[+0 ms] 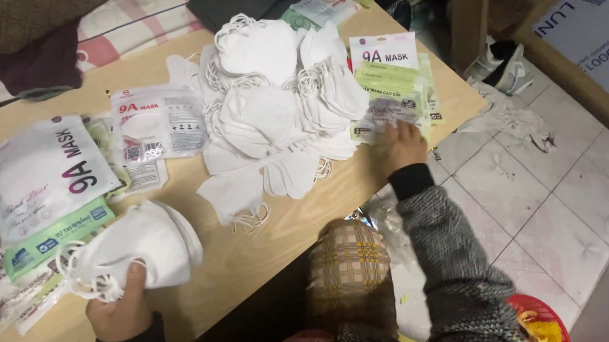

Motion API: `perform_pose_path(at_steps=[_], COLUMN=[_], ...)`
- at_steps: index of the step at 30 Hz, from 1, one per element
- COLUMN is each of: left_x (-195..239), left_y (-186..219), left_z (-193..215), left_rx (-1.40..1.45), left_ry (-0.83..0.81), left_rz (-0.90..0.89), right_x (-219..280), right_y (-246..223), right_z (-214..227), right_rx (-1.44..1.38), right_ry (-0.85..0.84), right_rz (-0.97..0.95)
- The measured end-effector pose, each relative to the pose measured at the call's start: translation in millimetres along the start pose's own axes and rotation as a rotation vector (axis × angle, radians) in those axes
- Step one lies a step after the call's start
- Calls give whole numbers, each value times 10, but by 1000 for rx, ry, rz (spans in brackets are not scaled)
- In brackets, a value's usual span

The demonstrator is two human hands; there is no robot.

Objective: The person is sorting, folding, and stacking white face masks on a table.

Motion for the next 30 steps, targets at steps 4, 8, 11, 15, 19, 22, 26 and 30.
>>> perform_pose_path(at_steps=[4, 8, 11, 15, 19, 22, 26, 30], left_x=[-5, -6, -3, 40, 10, 2, 6, 18], left_y=[116, 154, 283, 378, 478, 438, 516, 428], left_z=[23, 56, 14, 50, 90, 280, 353, 218], left_rx=[-13, 137, 218, 241, 583, 695, 780, 619], left_ry=[4, -8, -25, -11, -33, 77, 32, -63], left_rz=[-29, -9, 9, 53, 104, 132, 86, 116], right_x=[-98, 4, 36, 205, 488, 785, 1414, 1749], right_y=[694, 789, 523, -137, -1337, -2510, -3802, -4071], right_z=[-592, -29, 949, 1932, 1920, 1128, 1034, 940], right_rx=[201, 197, 127, -207, -630, -1068, -1615, -2180], right_ry=[-107, 129, 324, 412, 514, -211, -329, -1128], right_rz=[28, 110, 163, 193, 302, 190, 471, 90])
Point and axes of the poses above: each hand's wrist, its own x-axis away from the middle knuckle, its own z-axis out of the back of the hand, y = z × x, the point moved 9 cm from there along -x, towards the middle knuckle, and after that the axes turned 2 degrees about -x, right-handed, at the moved point
